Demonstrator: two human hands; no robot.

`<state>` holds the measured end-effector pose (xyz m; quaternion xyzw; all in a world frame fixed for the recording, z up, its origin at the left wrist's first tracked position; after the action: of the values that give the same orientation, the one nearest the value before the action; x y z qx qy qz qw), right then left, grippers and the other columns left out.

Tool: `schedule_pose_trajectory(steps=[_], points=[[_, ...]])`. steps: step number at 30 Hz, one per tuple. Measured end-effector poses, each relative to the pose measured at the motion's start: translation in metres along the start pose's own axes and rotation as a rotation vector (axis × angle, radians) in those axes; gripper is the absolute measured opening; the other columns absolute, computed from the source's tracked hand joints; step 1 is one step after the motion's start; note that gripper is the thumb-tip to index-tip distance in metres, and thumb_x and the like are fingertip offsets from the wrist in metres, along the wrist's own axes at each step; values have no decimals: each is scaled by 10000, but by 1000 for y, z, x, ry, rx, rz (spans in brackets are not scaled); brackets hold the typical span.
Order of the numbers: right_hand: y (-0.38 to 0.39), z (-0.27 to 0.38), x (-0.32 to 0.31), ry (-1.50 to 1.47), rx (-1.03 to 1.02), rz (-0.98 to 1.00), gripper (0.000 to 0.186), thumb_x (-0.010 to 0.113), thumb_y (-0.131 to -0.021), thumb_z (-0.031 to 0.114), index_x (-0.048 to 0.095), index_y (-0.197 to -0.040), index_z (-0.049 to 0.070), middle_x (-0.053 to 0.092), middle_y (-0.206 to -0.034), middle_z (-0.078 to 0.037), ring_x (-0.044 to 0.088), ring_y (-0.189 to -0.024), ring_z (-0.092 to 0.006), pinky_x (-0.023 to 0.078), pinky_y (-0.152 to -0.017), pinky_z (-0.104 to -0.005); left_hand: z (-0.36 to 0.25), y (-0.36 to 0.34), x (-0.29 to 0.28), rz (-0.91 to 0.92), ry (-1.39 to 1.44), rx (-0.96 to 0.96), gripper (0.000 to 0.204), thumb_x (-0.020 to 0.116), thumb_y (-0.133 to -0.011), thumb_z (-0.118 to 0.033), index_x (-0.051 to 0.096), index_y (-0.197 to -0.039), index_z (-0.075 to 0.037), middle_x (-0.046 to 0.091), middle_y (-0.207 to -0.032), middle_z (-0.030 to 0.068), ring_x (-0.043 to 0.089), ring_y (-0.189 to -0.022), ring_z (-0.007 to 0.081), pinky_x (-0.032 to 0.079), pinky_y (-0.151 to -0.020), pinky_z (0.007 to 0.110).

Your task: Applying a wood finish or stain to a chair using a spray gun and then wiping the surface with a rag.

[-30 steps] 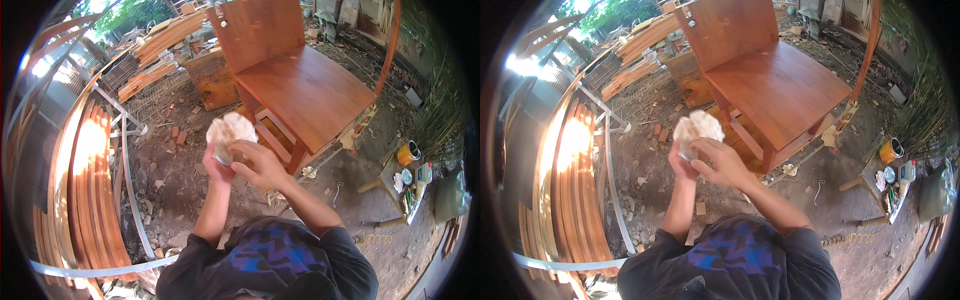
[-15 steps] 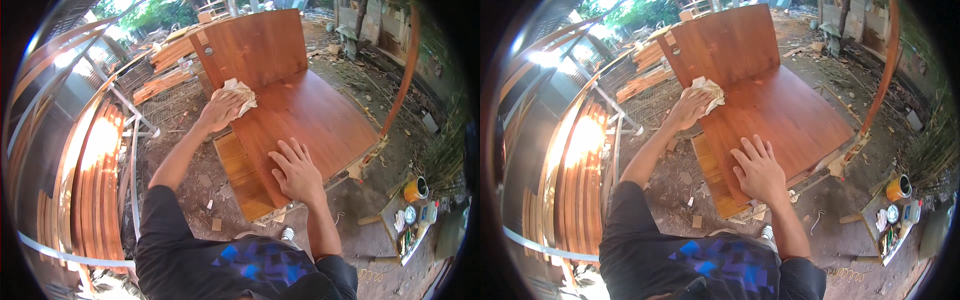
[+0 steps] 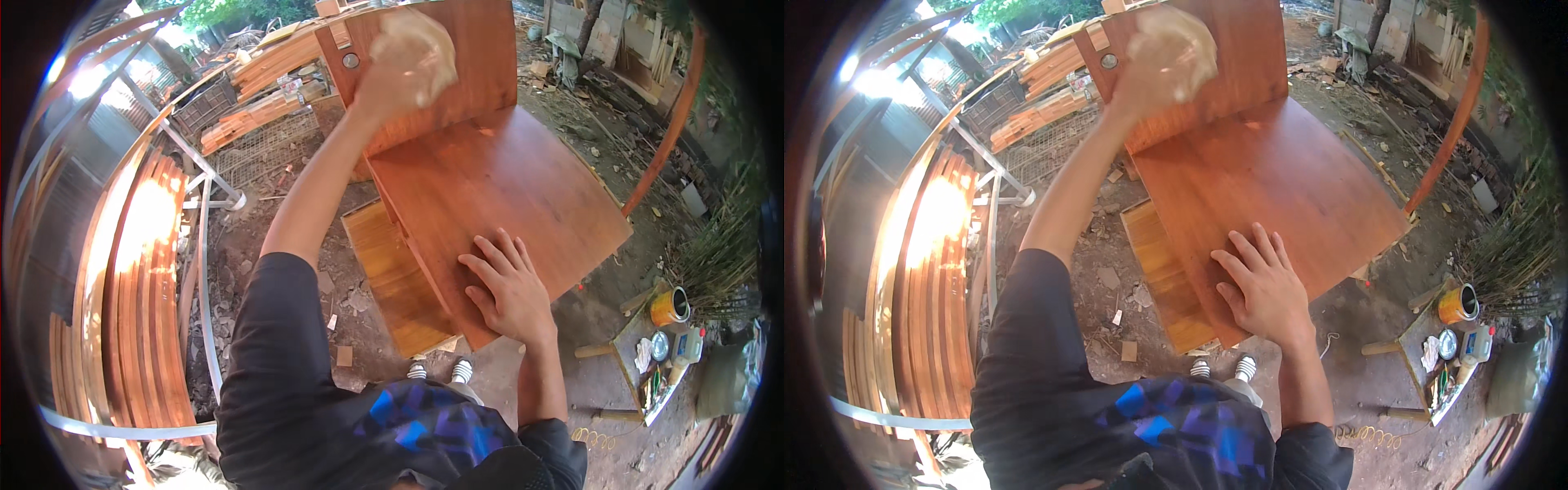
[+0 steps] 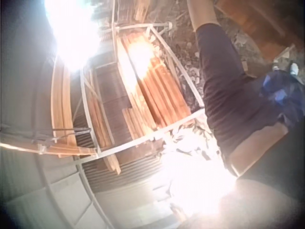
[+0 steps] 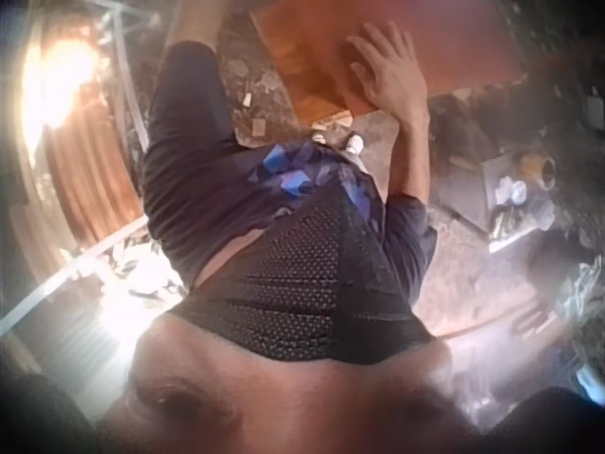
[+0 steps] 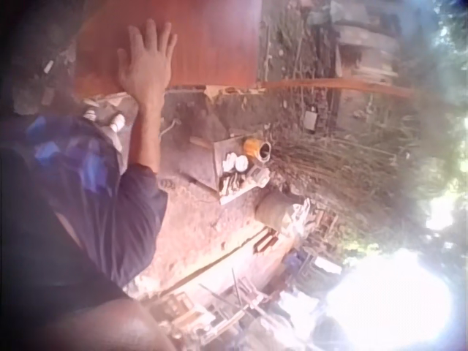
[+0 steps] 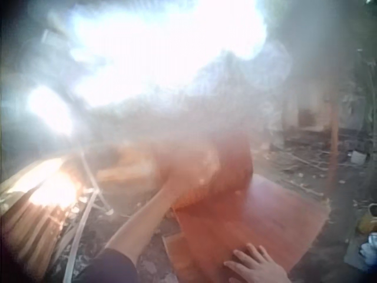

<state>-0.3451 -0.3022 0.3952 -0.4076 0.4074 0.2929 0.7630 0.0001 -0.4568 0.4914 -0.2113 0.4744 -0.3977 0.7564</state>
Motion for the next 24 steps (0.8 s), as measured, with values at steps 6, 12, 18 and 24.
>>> schedule_pose_trajectory(steps=[6,12,18,24], points=[[4,-4,3,14,44,-8,431,681,-893,258,624,-1307,156,535,-1448,-119,387,-1431,-394,288,-1213,-501,-29,33,5,204,176,235,304,568,-931,-225,665,-1192,-102,684,-1179,107,640,-1155,215,521,-983,425],[8,0,-3,-31,35,-3,439,685,-888,281,629,-1300,142,537,-1448,-117,398,-1419,-397,289,-1210,-506,5,-59,-9,-301,-285,30,366,591,-891,-188,664,-1246,-139,636,-1323,55,491,-1365,180,363,-1174,381],[8,-4,1,-51,27,-21,444,685,-887,291,631,-1297,131,543,-1444,-123,403,-1416,-389,284,-1212,-502,-48,52,55,130,31,369,491,578,-899,-180,583,-1390,-166,568,-1454,0,476,-1386,185,333,-1192,422],[8,-15,1,-48,25,-30,443,688,-883,294,639,-1290,128,553,-1429,-133,418,-1405,-386,289,-1209,-500,1,28,-1,120,-205,42,469,639,-882,-261,628,-1347,-199,553,-1474,8,466,-1399,244,309,-1197,456]])
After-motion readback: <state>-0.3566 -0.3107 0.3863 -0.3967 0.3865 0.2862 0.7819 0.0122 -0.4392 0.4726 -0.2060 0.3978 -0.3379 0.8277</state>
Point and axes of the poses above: each hand's wrist, its own y-axis away from the middle knuckle, its own x-axis out of the palm, z = x × y, the point moved 2 cm from there along -y, towards the middle knuckle
